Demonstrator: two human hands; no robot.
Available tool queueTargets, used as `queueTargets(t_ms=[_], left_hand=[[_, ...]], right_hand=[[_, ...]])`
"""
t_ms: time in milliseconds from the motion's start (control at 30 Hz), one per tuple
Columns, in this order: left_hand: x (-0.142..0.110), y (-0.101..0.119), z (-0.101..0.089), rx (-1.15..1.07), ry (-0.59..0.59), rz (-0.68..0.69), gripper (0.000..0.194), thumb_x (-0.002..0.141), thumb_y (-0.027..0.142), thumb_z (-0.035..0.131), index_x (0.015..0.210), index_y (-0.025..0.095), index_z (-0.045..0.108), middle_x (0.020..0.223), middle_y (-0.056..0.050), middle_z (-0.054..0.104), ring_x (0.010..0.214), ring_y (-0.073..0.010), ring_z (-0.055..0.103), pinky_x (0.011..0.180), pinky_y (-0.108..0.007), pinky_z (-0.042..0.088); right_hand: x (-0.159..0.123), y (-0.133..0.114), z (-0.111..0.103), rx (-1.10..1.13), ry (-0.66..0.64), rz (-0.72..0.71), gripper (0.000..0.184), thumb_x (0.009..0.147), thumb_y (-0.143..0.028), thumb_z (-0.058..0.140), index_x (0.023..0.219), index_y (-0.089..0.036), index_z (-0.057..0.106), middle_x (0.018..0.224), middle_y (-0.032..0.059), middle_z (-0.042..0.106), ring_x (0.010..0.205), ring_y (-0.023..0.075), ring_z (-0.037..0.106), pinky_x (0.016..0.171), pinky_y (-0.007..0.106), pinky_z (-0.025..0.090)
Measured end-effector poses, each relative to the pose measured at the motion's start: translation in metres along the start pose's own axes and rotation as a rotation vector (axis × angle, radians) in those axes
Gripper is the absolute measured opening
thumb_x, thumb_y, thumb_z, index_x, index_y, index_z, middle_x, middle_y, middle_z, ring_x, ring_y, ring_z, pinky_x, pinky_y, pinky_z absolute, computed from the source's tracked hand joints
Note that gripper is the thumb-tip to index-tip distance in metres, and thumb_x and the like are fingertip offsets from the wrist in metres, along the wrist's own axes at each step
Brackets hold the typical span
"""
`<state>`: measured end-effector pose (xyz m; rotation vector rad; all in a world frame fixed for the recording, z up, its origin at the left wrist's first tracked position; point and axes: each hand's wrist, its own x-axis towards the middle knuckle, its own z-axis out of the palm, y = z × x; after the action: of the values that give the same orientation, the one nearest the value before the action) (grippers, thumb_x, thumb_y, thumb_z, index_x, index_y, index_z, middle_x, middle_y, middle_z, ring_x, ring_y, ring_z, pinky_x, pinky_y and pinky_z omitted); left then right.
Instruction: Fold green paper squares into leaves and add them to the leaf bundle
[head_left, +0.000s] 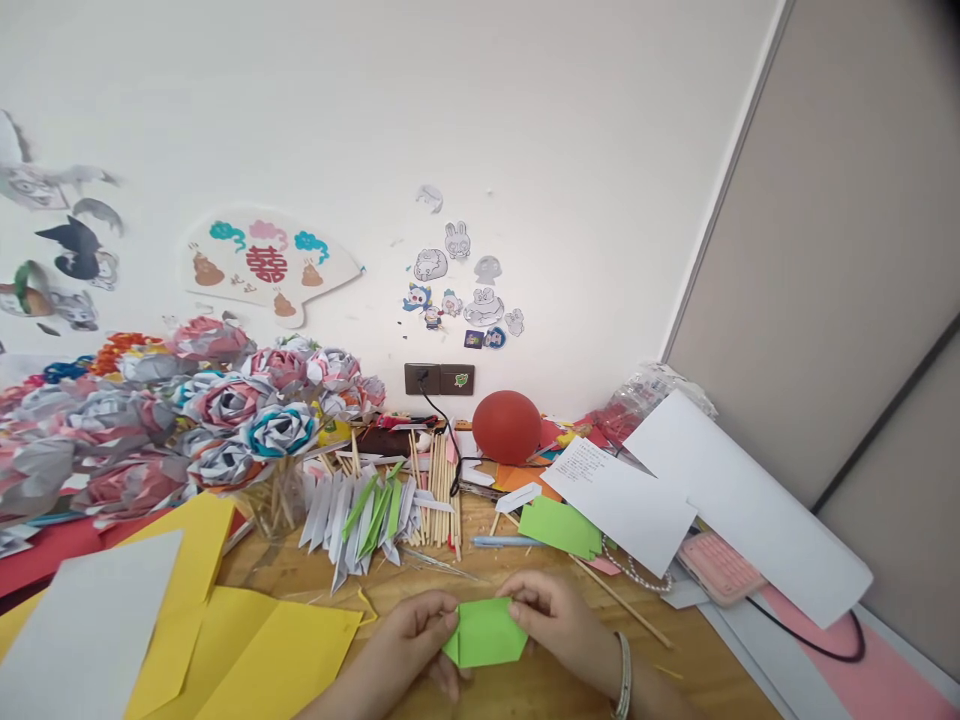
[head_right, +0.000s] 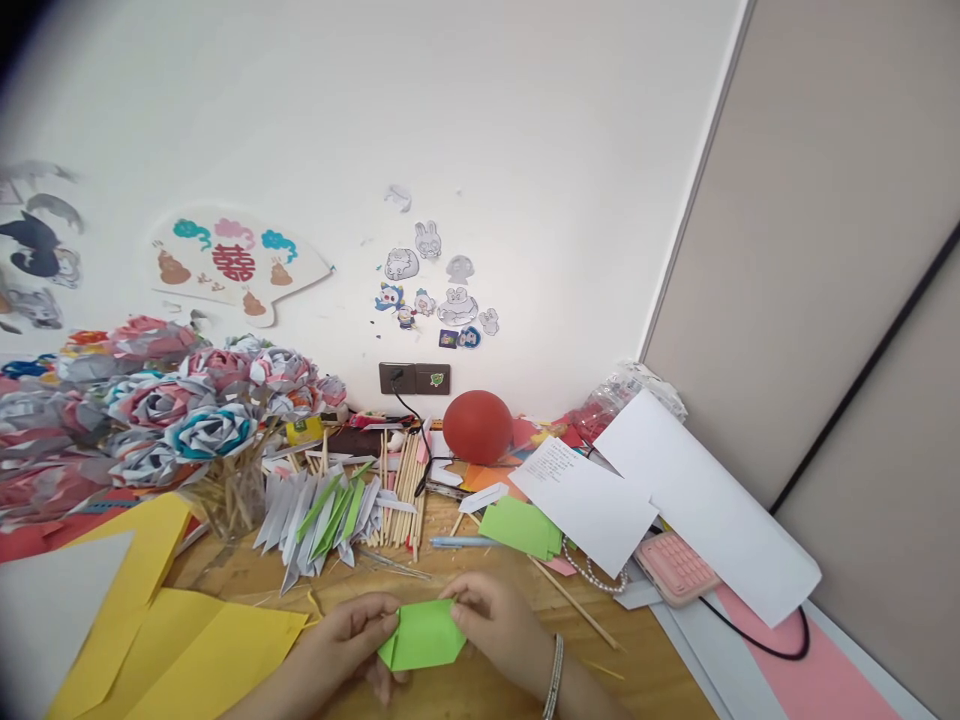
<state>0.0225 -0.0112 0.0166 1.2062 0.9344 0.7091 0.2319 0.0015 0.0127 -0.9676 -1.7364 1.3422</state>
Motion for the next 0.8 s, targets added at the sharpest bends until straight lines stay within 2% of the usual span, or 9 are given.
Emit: queueTargets(t_ms=[100, 233, 300, 367, 467, 567, 633, 700, 800], left_hand=[[-0.001, 0.001, -0.001, -0.003, 0.007, 0.020, 0.053, 0.063, 0.066, 0.061, 0.083, 0.017, 0.054, 0.059, 0.000, 0.067, 0.050, -0.0155, 0.061, 0.053, -0.027, 0.048], [0.000, 0.001, -0.002, 0.094, 0.073, 0.083, 0.060, 0.065, 0.068, 0.056, 0.094, 0.015, 0.056, 0.059, -0.001, 0.066, 0.052, -0.0186, 0.062, 0.054, -0.031, 0.050], [-0.001, 0.002, -0.004, 0.147, 0.096, 0.087, 0.058, 0.068, 0.067, 0.053, 0.094, 0.015, 0.059, 0.064, -0.002, 0.066, 0.052, -0.0187, 0.061, 0.056, -0.031, 0.050], [-0.004, 0.005, -0.006, 0.239, 0.153, 0.137, 0.047, 0.075, 0.058, 0.053, 0.096, 0.017, 0.061, 0.079, -0.005, 0.069, 0.066, -0.0200, 0.063, 0.065, -0.032, 0.050], [-0.011, 0.010, -0.008, 0.713, 0.259, 0.435, 0.022, 0.084, 0.034, 0.048, 0.095, 0.022, 0.064, 0.097, -0.006, 0.066, 0.089, -0.0218, 0.059, 0.079, -0.033, 0.045], [-0.013, 0.009, -0.007, 1.234, 0.176, 0.743, 0.026, 0.087, 0.016, 0.038, 0.083, 0.020, 0.064, 0.082, -0.006, 0.063, 0.079, -0.0200, 0.057, 0.070, -0.031, 0.046], [-0.011, 0.005, -0.006, 1.409, 0.115, 0.810, 0.029, 0.087, 0.011, 0.036, 0.077, 0.019, 0.062, 0.074, -0.004, 0.061, 0.071, -0.0179, 0.056, 0.064, -0.028, 0.045], [-0.008, -0.001, -0.005, 1.488, 0.129, 0.825, 0.025, 0.087, 0.012, 0.039, 0.074, 0.018, 0.060, 0.073, -0.004, 0.060, 0.071, -0.0177, 0.055, 0.063, -0.028, 0.046], [-0.006, -0.007, -0.005, 1.530, 0.182, 0.846, 0.018, 0.086, 0.019, 0.046, 0.073, 0.018, 0.058, 0.074, -0.003, 0.059, 0.072, -0.0194, 0.055, 0.064, -0.030, 0.047]], right_hand=[[0.001, -0.002, 0.000, 0.092, -0.051, 0.043, 0.031, 0.074, -0.043, 0.060, 0.090, -0.016, 0.057, 0.062, -0.0041, 0.049, 0.050, 0.0105, 0.050, 0.049, 0.023, 0.045], [0.001, -0.002, -0.001, 0.074, -0.024, 0.025, 0.029, 0.075, -0.042, 0.058, 0.088, -0.016, 0.059, 0.062, -0.0032, 0.052, 0.049, 0.0104, 0.050, 0.047, 0.023, 0.045], [0.001, -0.001, -0.001, -0.037, 0.005, 0.011, 0.026, 0.078, -0.039, 0.054, 0.088, -0.016, 0.060, 0.065, -0.0012, 0.056, 0.053, 0.0118, 0.053, 0.048, 0.023, 0.045], [0.001, -0.001, -0.003, -0.201, 0.043, -0.007, 0.021, 0.081, -0.032, 0.049, 0.089, -0.016, 0.061, 0.068, 0.0005, 0.059, 0.058, 0.0136, 0.056, 0.052, 0.024, 0.046], [0.001, -0.004, -0.004, -0.375, 0.082, -0.038, 0.014, 0.078, -0.019, 0.050, 0.082, -0.017, 0.063, 0.069, 0.0015, 0.060, 0.068, 0.0171, 0.056, 0.065, 0.030, 0.045], [-0.002, -0.010, -0.007, -0.539, 0.086, -0.101, 0.015, 0.073, -0.012, 0.056, 0.083, -0.019, 0.065, 0.081, 0.0040, 0.063, 0.084, 0.0218, 0.053, 0.079, 0.036, 0.040], [-0.004, -0.016, -0.010, -0.699, 0.122, -0.166, 0.022, 0.074, -0.010, 0.057, 0.093, -0.019, 0.063, 0.094, 0.0060, 0.061, 0.092, 0.0226, 0.050, 0.082, 0.036, 0.038], [-0.007, -0.022, -0.016, -0.822, 0.104, -0.224, 0.022, 0.076, -0.009, 0.057, 0.095, -0.018, 0.062, 0.097, 0.0061, 0.060, 0.092, 0.0210, 0.050, 0.080, 0.034, 0.039], [-0.009, -0.026, -0.024, -0.896, -0.122, -0.272, 0.012, 0.074, -0.016, 0.065, 0.086, -0.019, 0.062, 0.089, 0.0029, 0.062, 0.085, 0.0187, 0.053, 0.075, 0.029, 0.040]])
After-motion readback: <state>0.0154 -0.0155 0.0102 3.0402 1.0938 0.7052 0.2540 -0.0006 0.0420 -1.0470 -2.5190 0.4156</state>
